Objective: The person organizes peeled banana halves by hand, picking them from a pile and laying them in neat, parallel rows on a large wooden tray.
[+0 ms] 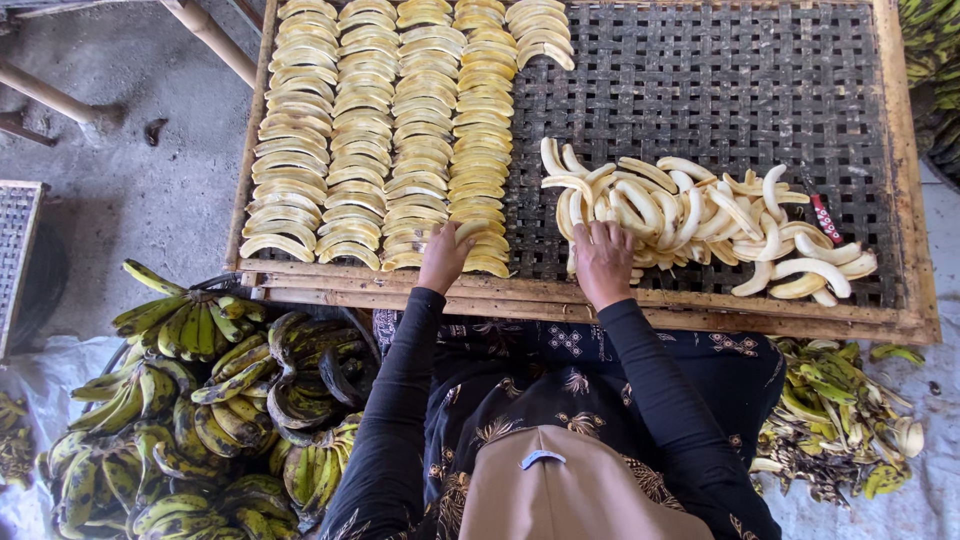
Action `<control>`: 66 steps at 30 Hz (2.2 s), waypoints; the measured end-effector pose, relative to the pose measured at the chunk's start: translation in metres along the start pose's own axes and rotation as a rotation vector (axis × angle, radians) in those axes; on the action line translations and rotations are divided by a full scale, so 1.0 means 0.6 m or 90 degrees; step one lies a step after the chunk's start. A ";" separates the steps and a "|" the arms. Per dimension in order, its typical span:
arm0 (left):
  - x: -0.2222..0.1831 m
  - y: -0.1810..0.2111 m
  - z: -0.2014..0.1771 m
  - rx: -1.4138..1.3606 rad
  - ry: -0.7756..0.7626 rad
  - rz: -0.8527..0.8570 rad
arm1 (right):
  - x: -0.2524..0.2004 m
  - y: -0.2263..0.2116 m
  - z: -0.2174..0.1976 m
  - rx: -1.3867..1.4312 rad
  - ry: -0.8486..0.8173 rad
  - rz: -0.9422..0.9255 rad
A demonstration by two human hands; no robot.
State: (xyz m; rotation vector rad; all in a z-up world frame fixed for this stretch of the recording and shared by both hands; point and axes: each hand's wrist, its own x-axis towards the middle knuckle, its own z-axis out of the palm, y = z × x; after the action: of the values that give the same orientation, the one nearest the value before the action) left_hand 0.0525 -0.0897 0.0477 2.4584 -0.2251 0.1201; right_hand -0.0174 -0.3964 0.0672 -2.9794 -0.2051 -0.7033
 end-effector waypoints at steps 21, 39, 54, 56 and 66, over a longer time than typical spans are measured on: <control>0.222 0.167 0.309 -0.194 -0.034 -0.148 | -0.034 0.038 -0.121 0.480 0.069 0.298; 0.103 0.218 0.132 -0.783 -0.141 -0.297 | 0.012 0.028 -0.244 0.403 0.057 0.008; -0.116 0.112 0.036 -0.969 -0.361 -0.338 | -0.028 -0.045 -0.111 0.626 -0.039 0.111; -0.078 0.089 -0.002 -0.816 -0.273 -0.328 | -0.071 -0.004 -0.103 0.608 -0.008 0.145; 0.089 0.001 -0.097 0.205 -0.041 -0.188 | -0.286 0.114 -0.080 0.657 0.185 0.503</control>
State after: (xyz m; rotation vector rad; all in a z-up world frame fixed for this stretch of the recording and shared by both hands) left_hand 0.1032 -0.0610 0.1011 2.7868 0.1441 -0.0557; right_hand -0.1804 -0.4881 0.0299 -1.7230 0.4626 -0.6194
